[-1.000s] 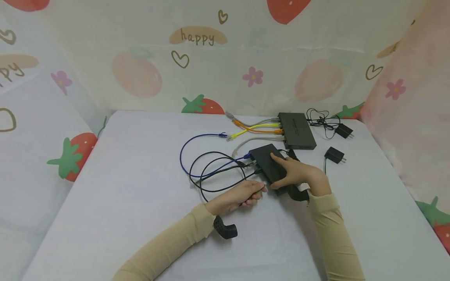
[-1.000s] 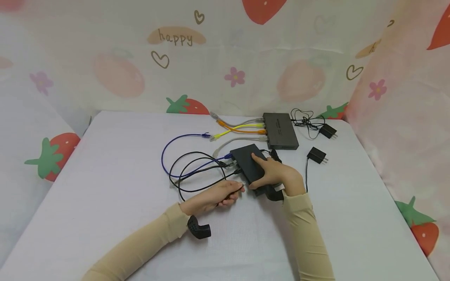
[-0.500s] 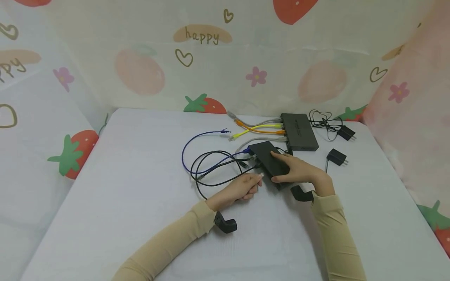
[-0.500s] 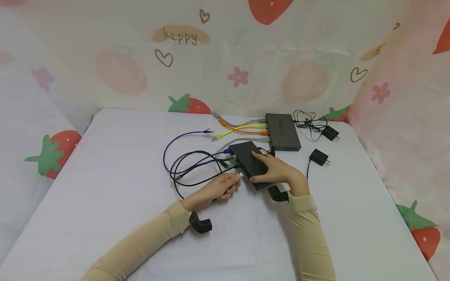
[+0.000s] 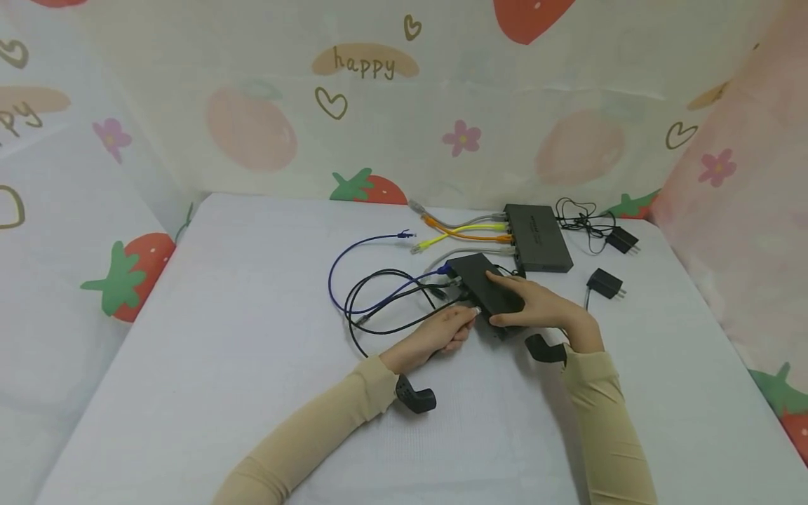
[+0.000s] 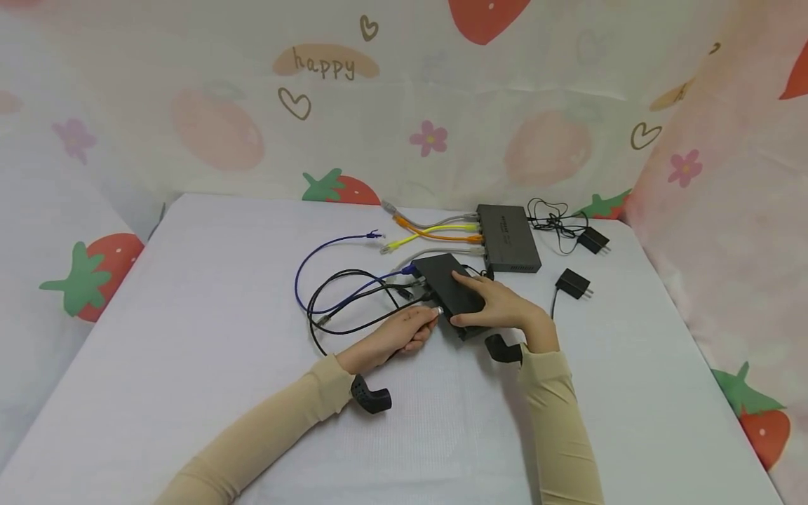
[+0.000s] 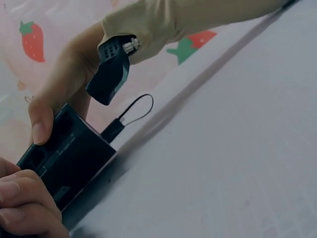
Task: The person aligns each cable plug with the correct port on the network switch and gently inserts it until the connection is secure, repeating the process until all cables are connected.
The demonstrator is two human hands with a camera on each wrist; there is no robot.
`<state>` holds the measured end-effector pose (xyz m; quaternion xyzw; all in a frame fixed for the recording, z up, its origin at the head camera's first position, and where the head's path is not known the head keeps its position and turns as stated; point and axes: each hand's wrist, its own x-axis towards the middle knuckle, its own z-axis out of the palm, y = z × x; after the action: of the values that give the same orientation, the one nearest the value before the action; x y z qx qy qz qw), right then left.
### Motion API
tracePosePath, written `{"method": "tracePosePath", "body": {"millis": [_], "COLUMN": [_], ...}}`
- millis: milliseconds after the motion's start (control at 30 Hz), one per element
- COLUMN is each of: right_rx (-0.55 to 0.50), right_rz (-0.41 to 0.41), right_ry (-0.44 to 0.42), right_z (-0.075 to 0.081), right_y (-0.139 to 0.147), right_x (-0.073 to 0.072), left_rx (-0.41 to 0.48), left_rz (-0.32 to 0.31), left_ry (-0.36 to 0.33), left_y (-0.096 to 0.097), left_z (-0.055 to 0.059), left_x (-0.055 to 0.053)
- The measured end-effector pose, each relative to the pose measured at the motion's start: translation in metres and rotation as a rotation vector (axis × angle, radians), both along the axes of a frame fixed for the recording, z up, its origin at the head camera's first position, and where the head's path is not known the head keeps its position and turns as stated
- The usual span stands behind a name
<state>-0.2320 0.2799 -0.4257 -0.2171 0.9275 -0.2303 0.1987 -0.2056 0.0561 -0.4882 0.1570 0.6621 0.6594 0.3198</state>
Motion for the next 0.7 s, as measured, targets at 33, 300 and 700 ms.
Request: {"method": "tracePosePath", "body": {"millis": [33, 300, 700], "right_rx": [0.0, 0.024, 0.03], "right_rz": [-0.001, 0.012, 0.007], "right_ry": [-0.002, 0.025, 0.019], "right_z": [0.0004, 0.0035, 0.0021], "right_y": [0.0, -0.0044, -0.0042], "right_x": [0.0001, 0.0002, 0.0017], "left_rx": [-0.004, 0.025, 0.027], "left_rz": [0.01, 0.007, -0.002], "left_ry": [-0.002, -0.034, -0.054], "left_y": [0.0008, 0.0016, 0.0046], "left_z": [0.0002, 0.0029, 0.0004], "left_x": [0.0001, -0.001, -0.0024]}}
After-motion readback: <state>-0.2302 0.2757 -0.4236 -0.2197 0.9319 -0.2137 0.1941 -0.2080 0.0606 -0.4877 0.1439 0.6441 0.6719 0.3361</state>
